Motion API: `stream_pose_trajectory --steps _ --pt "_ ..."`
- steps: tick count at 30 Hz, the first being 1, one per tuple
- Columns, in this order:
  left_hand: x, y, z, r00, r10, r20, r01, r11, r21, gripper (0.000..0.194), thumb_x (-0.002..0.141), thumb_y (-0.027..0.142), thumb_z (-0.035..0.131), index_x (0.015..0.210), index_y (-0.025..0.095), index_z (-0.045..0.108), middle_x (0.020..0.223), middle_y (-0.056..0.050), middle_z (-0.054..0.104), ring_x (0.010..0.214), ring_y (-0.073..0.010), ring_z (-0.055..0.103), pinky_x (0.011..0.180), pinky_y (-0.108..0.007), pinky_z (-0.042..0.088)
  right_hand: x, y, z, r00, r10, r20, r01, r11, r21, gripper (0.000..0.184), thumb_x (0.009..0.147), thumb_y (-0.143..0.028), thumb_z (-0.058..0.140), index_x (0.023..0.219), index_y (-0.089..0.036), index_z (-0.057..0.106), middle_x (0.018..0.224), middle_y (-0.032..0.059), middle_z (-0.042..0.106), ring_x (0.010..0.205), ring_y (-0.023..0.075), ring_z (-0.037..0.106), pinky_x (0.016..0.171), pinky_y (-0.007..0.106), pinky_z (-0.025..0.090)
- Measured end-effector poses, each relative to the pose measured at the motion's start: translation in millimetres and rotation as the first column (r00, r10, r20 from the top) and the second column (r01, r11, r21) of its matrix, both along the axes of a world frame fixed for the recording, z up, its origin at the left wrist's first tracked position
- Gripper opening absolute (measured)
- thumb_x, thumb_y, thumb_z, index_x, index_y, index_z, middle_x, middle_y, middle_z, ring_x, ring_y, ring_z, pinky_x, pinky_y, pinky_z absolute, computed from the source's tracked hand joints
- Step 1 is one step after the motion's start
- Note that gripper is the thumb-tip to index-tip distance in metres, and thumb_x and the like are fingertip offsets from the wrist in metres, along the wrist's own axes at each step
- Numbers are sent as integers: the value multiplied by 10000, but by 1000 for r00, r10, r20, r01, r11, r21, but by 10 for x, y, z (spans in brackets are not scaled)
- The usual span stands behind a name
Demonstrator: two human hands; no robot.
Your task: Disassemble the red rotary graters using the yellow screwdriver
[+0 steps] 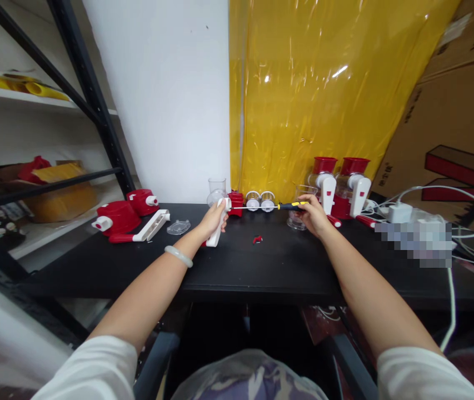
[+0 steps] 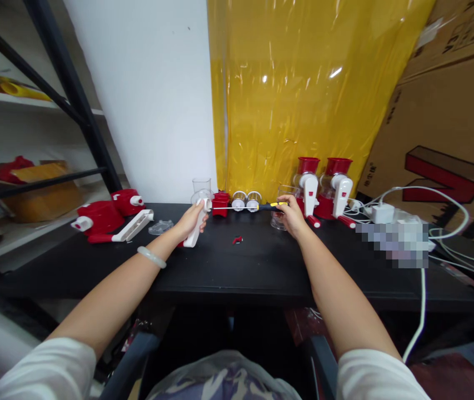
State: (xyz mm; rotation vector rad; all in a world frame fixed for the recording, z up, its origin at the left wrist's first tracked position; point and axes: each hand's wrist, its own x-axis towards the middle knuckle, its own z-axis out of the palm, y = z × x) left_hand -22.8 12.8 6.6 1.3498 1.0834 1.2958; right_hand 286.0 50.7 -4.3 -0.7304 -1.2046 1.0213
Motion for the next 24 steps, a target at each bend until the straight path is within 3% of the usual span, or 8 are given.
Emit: stream_pose_trajectory --steps 7,12,16,21,24 --pt "-7 20 -9 1000 24 9 -24 1000 -9 406 861 625 480 888 221 444 527 79 437 319 -74 385 324 -173 355 -15 -4 -15 960 -159 230 161 987 12 410 735 -635 583 838 -261 450 608 -50 521 471 134 512 466 289 435" --pt "-4 14 -4 1000 15 7 -15 1000 -7 410 858 629 482 898 222 452 531 79 435 319 -75 385 322 -175 356 21 -23 -33 891 -247 380 238 969 73 381 757 -615 594 777 -251 481 484 -52 480 401 128 444 397 260 325" --pt "-3 14 -9 1000 8 -3 -8 1000 -8 409 856 629 484 904 223 455 533 78 435 320 -78 387 319 -179 359 44 27 -43 924 -235 303 228 972 58 315 715 -516 658 780 -247 508 555 -48 495 438 118 446 410 253 345" --pt "7 -1 -7 1000 10 -3 -10 1000 -17 408 855 628 490 881 223 442 535 79 434 322 -72 384 325 -174 356 51 58 -49 968 -178 177 178 984 16 263 671 -385 652 857 -251 523 799 -28 557 542 106 495 435 234 389" --pt "14 -7 -5 1000 9 -10 -9 1000 -22 395 864 618 481 876 226 435 532 79 433 323 -75 385 325 -174 355 59 58 -52 979 -146 142 144 989 26 280 641 -344 640 876 -254 518 812 -34 534 603 112 525 468 225 413"
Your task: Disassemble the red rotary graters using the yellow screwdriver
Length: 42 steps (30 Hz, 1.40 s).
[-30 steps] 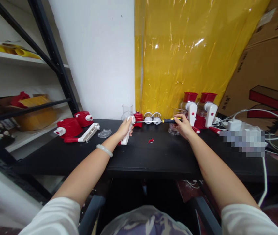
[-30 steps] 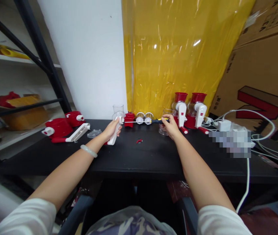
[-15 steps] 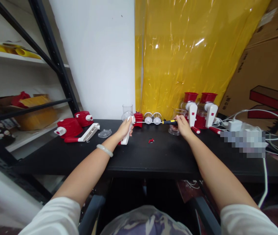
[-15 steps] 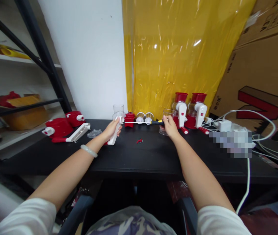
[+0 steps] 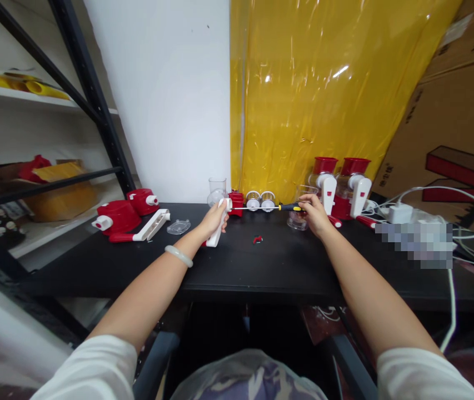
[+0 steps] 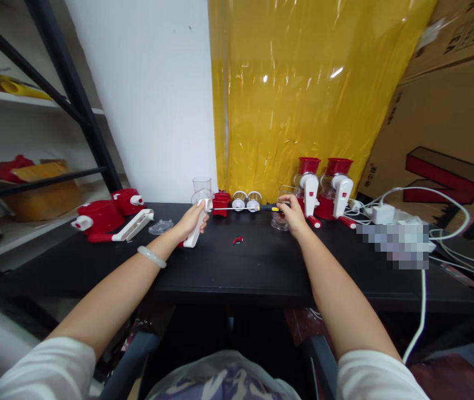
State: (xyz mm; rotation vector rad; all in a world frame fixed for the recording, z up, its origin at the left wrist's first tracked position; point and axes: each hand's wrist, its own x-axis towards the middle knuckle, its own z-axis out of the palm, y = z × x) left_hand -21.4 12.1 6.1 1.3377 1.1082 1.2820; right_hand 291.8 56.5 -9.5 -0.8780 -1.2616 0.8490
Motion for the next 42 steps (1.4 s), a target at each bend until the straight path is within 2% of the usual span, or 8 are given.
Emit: stream_pose_trajectory --steps 4,7,11,16,23,33,37,42 --pt "0 2 -2 1000 -2 -4 2 1000 -5 395 866 617 477 877 225 433 531 78 435 323 -74 385 327 -175 357 -6 -11 11 1000 5 2 -5 1000 26 297 623 -341 662 863 -253 512 795 -35 537 605 119 546 476 239 434" --pt "-8 4 -1 1000 -1 -2 1 1000 -2 398 866 620 473 895 224 443 532 77 433 324 -78 386 326 -180 359 -34 -46 33 999 -12 38 13 999 -30 296 683 -457 660 822 -257 492 687 -37 555 506 136 538 457 290 453" --pt "-18 9 -1 1000 3 -5 -2 1000 7 392 871 615 467 930 228 453 537 78 432 325 -81 387 323 -185 365 -51 -105 52 974 -45 220 64 995 -79 391 810 -644 490 762 -256 489 475 -32 512 385 167 494 402 319 409" --pt "-17 14 -5 1000 0 -11 0 1000 5 385 877 608 461 927 226 452 538 78 429 323 -78 385 320 -182 364 -14 -112 46 913 -133 386 156 987 -29 437 797 -645 519 650 -236 470 424 -37 463 361 135 430 381 275 318" --pt "-17 10 -2 1000 2 -12 -2 1000 6 386 881 606 458 892 221 444 534 78 430 322 -76 383 316 -181 364 -3 -29 0 954 -119 273 123 992 3 406 731 -614 612 693 -218 530 505 -47 489 423 111 439 414 245 329" --pt "-17 18 5 1000 6 -3 -6 1000 8 369 898 592 439 906 223 438 526 80 433 316 -80 386 319 -183 367 -17 7 -22 999 48 25 -47 999 -17 294 673 -428 693 821 -230 532 672 -42 566 511 98 517 456 220 399" --pt "-19 25 -4 1000 -2 -3 2 1000 7 382 890 602 445 902 221 439 527 80 432 316 -78 386 319 -179 362 -20 -2 1 998 43 42 -42 999 -21 302 676 -450 681 790 -229 510 659 -39 562 506 107 523 466 240 424" --pt "-18 16 4 1000 3 -2 -3 1000 4 384 889 605 445 938 224 454 529 80 429 317 -82 385 319 -189 370 -52 -66 19 986 -2 164 13 998 -68 402 790 -644 531 802 -244 487 520 -35 533 422 147 523 440 295 450"
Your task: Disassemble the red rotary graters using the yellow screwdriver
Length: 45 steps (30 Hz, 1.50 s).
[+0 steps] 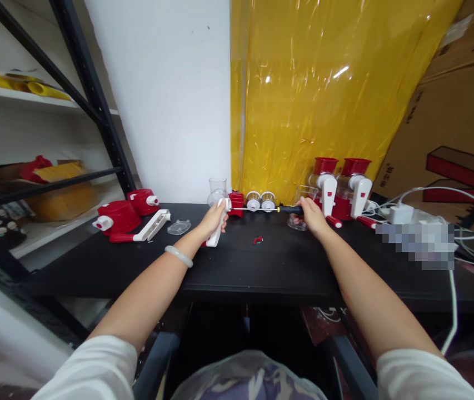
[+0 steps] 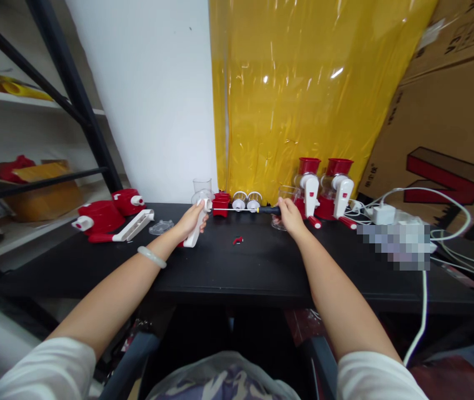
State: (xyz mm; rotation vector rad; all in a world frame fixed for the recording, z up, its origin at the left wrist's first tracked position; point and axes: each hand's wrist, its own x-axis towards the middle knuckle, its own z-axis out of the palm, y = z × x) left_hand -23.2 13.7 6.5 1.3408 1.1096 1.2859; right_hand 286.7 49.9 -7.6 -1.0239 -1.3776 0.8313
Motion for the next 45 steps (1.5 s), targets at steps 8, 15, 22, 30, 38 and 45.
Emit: stream_pose_trajectory --steps 8,15,22,30,38,45 --pt "1 4 -10 1000 2 -1 -2 1000 -6 359 898 583 442 894 224 441 532 76 434 319 -82 384 312 -187 363 16 -44 27 983 -98 153 99 995 5 355 768 -571 589 716 -231 499 447 -47 476 357 114 421 357 239 311" --pt "-4 4 -8 1000 2 -3 -2 1000 5 366 892 589 450 879 223 439 531 77 430 320 -80 381 312 -187 363 33 43 -13 999 -47 -2 47 997 59 267 695 -449 651 795 -230 534 631 -40 532 465 107 473 427 241 390" --pt "14 -17 -3 1000 -4 1 4 1000 -7 370 883 594 462 876 226 427 531 79 435 321 -76 379 316 -184 364 26 33 -3 990 43 -138 -40 999 24 285 637 -359 677 855 -233 544 756 -37 542 606 124 570 509 250 477" --pt "-6 1 -10 1000 -4 2 4 1000 1 395 863 619 479 892 227 441 531 81 431 323 -77 385 322 -181 361 -5 -33 19 997 -19 75 27 994 -103 426 813 -660 486 783 -235 502 473 -23 523 357 152 487 370 296 412" --pt "5 -8 -5 1000 -4 4 4 1000 -2 407 859 628 481 875 224 434 531 80 430 321 -75 384 323 -179 357 7 -8 -4 990 -112 86 114 993 -13 385 738 -594 648 781 -246 489 440 -52 483 340 120 422 337 236 285" --pt "5 -14 7 1000 2 4 -2 1000 8 391 876 612 465 905 222 441 535 80 433 318 -77 382 315 -184 361 -7 66 -52 995 -7 -103 11 999 37 428 656 -520 717 881 -240 484 665 -44 544 489 101 502 426 224 381"
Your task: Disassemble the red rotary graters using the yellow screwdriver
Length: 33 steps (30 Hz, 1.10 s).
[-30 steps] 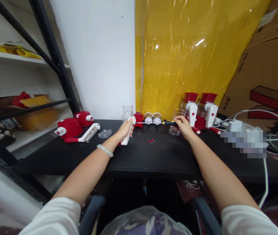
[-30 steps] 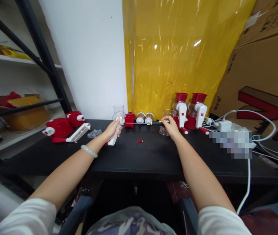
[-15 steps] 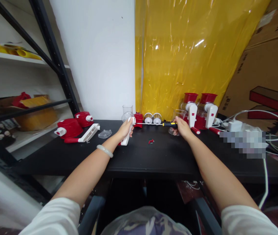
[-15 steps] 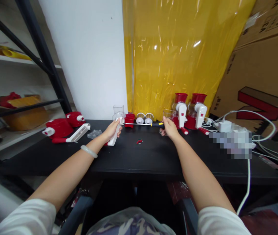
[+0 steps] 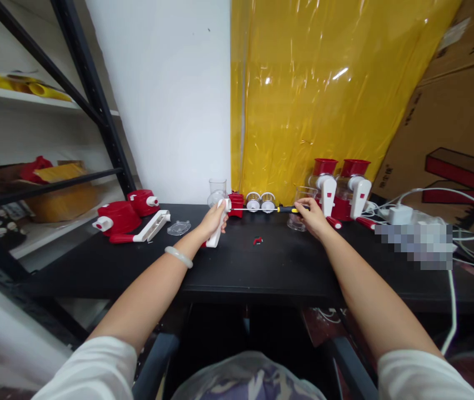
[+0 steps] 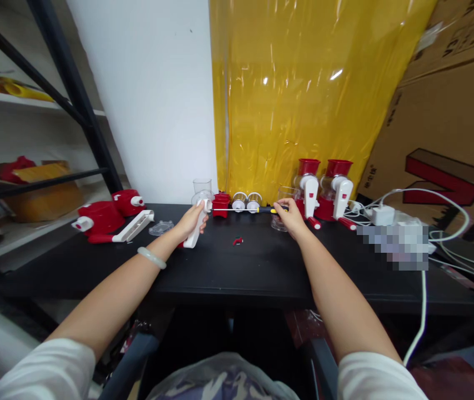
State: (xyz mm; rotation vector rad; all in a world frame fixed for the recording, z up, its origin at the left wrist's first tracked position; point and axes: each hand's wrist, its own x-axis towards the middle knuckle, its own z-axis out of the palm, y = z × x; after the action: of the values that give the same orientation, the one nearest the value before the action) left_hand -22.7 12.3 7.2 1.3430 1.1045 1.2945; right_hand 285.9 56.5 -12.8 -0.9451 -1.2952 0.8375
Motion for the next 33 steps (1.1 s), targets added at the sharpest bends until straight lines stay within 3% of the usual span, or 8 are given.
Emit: stream_pose_trajectory --steps 6,12,15,18,22,25,33 --pt "8 -13 5 1000 1 11 -1 1000 -5 390 872 611 474 892 223 434 534 81 436 320 -74 386 321 -177 362 -15 -66 60 990 89 -106 -88 996 14 454 588 -431 745 911 -250 483 843 -33 528 611 90 541 508 225 439" --pt "6 6 -6 1000 -2 13 2 1000 -10 381 875 604 474 888 225 434 526 81 434 317 -77 384 321 -177 360 3 -65 75 985 113 -128 -114 993 -5 409 580 -370 727 885 -248 483 766 -49 535 615 105 577 521 229 459" --pt "-1 11 -4 1000 4 15 -4 1000 -4 398 865 618 479 895 222 444 530 80 434 319 -75 386 322 -174 355 3 -79 80 993 108 -52 -111 992 -61 365 688 -497 657 882 -254 466 623 -60 535 490 125 555 472 268 463" --pt "-3 2 1 1000 7 13 -7 1000 -2 409 859 625 483 938 224 461 535 81 434 322 -75 386 324 -174 355 7 -111 85 992 27 120 -13 993 -117 397 795 -638 507 841 -244 495 499 -43 514 366 139 491 377 275 399" --pt "-1 -3 0 1000 4 5 -4 1000 -5 395 867 616 475 920 225 452 533 79 434 323 -78 385 321 -178 359 23 -113 75 966 -30 255 52 995 -81 402 796 -638 523 775 -236 525 446 -37 488 323 121 416 330 249 299" --pt "-5 9 -6 1000 3 3 -3 1000 -4 394 868 615 474 892 223 445 534 77 434 323 -78 385 319 -179 361 27 -69 49 984 -17 175 25 999 -41 334 757 -560 606 798 -245 503 484 -48 500 363 120 435 353 238 299" --pt "-7 10 -11 1000 12 21 -11 1000 -5 409 854 625 492 908 221 461 534 76 441 321 -76 386 322 -177 356 24 0 7 998 57 3 -57 998 -18 294 663 -380 638 892 -247 511 734 -30 541 578 123 537 481 240 429"
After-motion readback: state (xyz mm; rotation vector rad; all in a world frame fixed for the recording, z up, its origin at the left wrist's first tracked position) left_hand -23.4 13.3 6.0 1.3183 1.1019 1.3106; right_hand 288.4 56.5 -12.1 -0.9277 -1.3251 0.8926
